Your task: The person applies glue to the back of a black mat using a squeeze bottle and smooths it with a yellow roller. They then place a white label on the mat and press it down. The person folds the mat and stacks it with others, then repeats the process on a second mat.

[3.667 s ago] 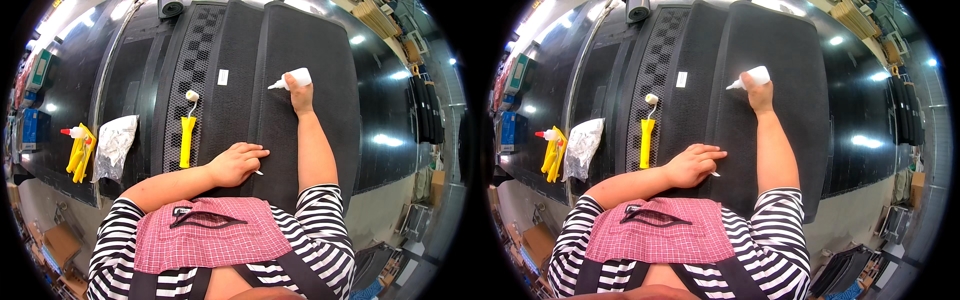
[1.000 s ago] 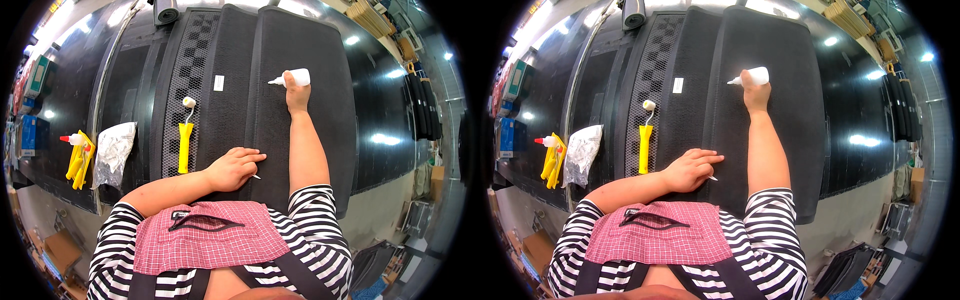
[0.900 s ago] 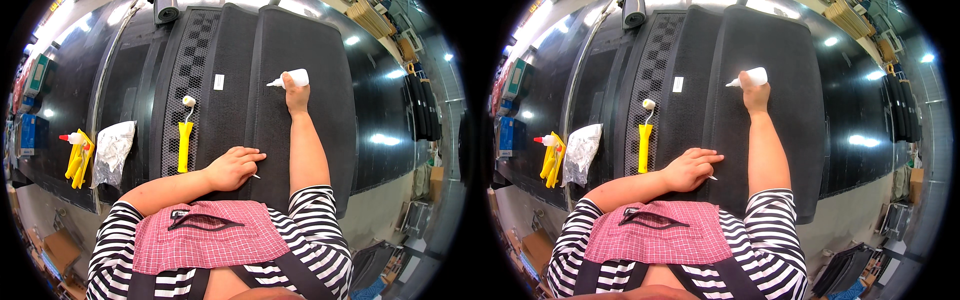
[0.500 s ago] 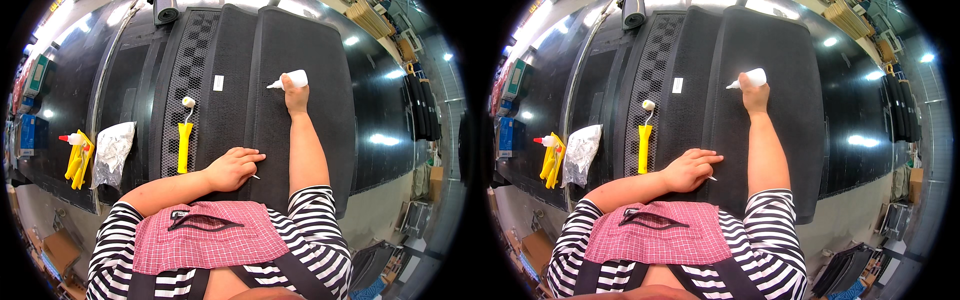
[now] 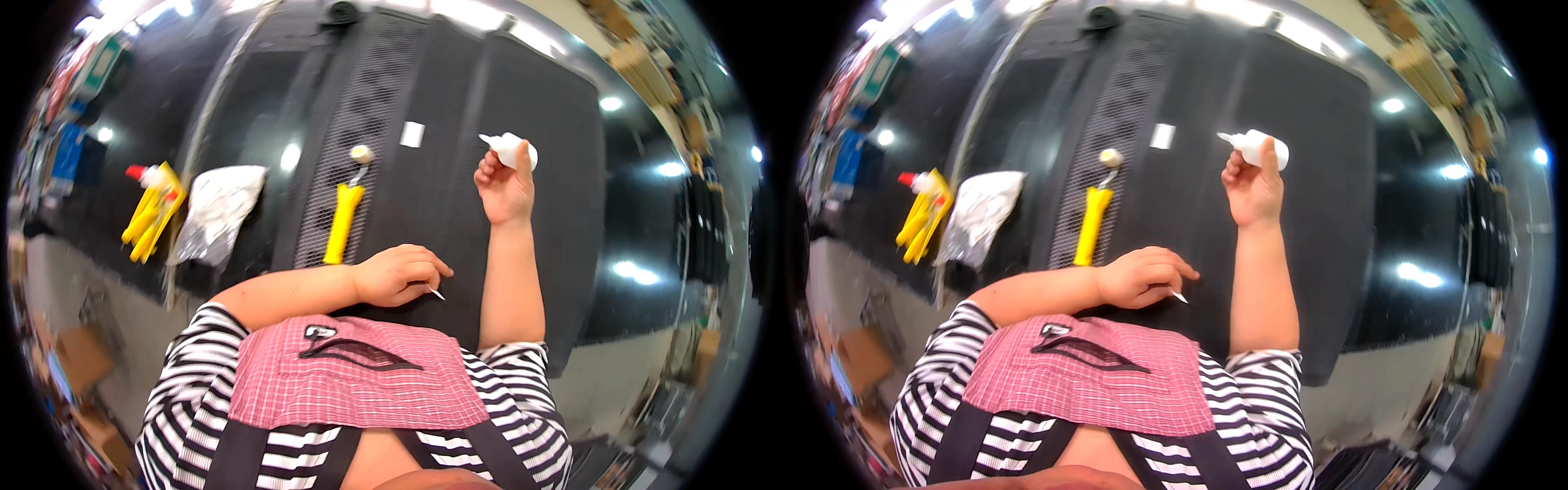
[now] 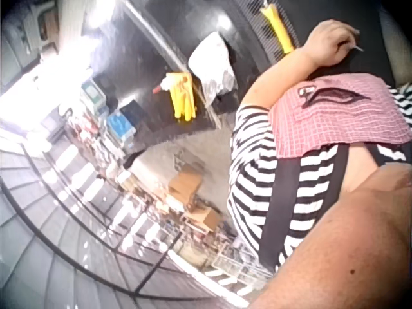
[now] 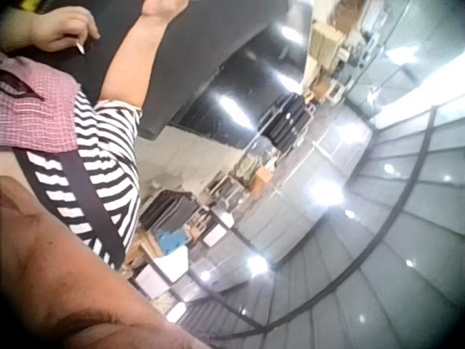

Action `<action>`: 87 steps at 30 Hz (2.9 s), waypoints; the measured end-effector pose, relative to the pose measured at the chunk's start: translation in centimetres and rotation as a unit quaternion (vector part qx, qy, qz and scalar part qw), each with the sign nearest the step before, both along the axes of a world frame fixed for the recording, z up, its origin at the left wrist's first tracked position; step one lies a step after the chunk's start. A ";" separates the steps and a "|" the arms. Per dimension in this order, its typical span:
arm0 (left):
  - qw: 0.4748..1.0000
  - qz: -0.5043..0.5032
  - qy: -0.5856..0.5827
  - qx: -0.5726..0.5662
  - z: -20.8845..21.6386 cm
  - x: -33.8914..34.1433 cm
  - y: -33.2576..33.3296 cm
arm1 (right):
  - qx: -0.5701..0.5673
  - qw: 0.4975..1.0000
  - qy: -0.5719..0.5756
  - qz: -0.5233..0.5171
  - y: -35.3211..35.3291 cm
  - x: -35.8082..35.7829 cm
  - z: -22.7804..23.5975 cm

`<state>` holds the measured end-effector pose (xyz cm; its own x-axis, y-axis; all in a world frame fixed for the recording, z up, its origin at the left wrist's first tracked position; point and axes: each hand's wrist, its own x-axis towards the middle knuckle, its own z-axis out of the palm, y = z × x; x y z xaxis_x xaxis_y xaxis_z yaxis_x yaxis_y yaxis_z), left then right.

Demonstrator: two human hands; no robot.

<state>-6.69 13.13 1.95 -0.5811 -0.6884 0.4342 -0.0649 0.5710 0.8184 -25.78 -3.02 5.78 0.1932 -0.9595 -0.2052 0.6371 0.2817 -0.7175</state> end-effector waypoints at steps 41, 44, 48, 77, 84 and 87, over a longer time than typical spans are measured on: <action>0.852 0.313 0.198 0.369 3.2 12.7 9.6 | -0.111 0.915 0.272 0.278 16.9 13.3 1.6; 0.917 0.306 -0.010 0.255 4.2 10.4 8.0 | -0.203 0.864 0.363 0.285 17.1 10.2 2.3; 0.914 0.241 0.023 0.325 4.3 7.6 5.9 | -0.170 0.890 0.375 0.197 18.3 7.0 1.3; 0.963 0.198 -0.088 0.160 2.0 -3.2 -4.7 | -0.169 0.793 0.575 0.107 5.2 -4.2 0.8; 0.966 0.209 -0.144 -0.041 -0.1 -3.7 -7.8 | -0.255 0.738 0.624 0.036 -3.4 -4.6 -3.5; 0.961 0.216 -0.155 -0.074 -0.6 -3.7 -9.2 | -0.274 0.719 0.638 0.031 -4.9 -4.4 -3.6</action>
